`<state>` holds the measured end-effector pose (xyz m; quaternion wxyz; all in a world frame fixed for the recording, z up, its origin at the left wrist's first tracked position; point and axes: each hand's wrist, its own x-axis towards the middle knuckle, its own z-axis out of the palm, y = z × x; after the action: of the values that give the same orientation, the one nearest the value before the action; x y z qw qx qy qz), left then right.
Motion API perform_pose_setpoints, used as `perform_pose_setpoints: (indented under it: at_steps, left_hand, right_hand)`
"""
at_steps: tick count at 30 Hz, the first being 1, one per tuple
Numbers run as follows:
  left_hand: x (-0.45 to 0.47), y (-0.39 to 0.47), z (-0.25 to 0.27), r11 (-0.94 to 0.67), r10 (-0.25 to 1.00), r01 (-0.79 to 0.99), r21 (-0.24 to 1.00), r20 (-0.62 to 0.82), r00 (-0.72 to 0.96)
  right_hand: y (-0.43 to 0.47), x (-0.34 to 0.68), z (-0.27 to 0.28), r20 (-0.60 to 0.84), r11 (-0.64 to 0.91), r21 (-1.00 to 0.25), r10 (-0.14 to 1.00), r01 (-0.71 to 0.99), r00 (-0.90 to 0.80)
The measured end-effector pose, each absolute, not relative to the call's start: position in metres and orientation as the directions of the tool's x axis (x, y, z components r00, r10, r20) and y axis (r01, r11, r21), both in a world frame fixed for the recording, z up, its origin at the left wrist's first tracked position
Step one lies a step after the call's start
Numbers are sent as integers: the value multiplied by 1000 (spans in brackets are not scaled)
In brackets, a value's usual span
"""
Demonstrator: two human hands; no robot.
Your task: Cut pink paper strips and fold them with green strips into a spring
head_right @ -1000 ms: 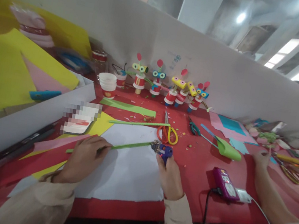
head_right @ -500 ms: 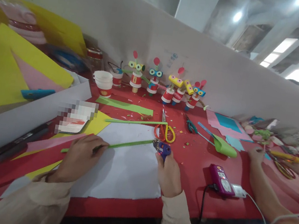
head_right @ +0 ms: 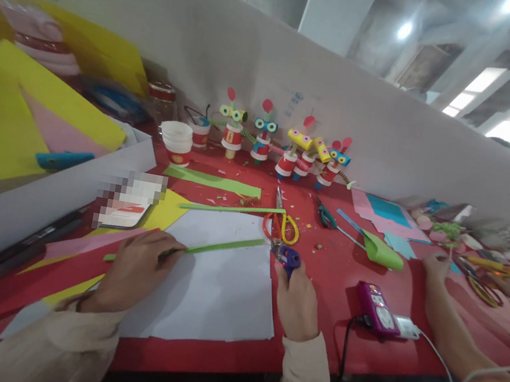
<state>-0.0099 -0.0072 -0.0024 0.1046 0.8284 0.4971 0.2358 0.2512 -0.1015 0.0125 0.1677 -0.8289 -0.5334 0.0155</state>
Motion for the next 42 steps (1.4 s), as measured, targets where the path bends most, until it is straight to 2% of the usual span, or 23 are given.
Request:
perform_pose_setpoints:
  at_steps: [6,8,10,12,13,15,16,17,18,19,21,24,28,32,37,42]
  left_hand:
    - [-10,-7,-10,-543,820,790,284,384,426]
    - [-9,-6,-13,-555,798,798,234,422,431]
    - [-8,-7,-13,-561,786,804,198,433,442]
    - [-5,-7,-7,-551,793,806,217,436,424]
    - [-3,-7,-1,-541,802,801,256,443,400]
    - [4,-5,12,-527,818,764,372,465,338]
    - [9,-2,19,-527,822,733,429,477,312]
    - [14,1,26,-535,822,697,477,483,300]
    - [20,5,33,-544,822,661,517,485,298]
    - [26,10,38,-554,821,628,547,485,302]
    - [37,21,46,-569,818,576,586,477,322]
    - [49,37,47,-582,813,539,609,455,364]
    - [55,50,38,-594,803,488,640,437,405]
    - [55,52,31,-608,788,433,665,441,430]
    - [54,53,28,-568,814,451,689,387,433]
    - [53,54,25,-574,810,485,659,373,452]
  right_hand:
    - [-111,296,0,192,-542,44,829,839,525]
    - [-114,311,-5,213,-576,100,809,812,548]
    - [-116,318,-6,265,-629,92,763,772,590]
    - [-115,311,-1,345,-633,-6,725,774,596]
    - [-112,302,2,374,-585,-102,727,805,576]
    - [-100,275,11,377,-313,-397,802,863,464]
    - [-91,259,16,318,-154,-583,860,798,399]
    - [-81,243,20,221,-57,-758,915,650,338]
    - [-69,227,23,136,-9,-891,949,453,285]
    - [-56,213,26,85,21,-963,970,267,227]
    - [-29,193,31,95,98,-995,970,-1,223]
    - [2,183,34,137,183,-971,953,-152,271]
    - [16,185,30,123,180,-976,923,-125,364]
    - [16,183,19,63,124,-982,926,-143,372]
    - [17,184,7,2,56,-989,932,-137,362]
    - [17,189,1,-39,13,-990,930,-138,367]
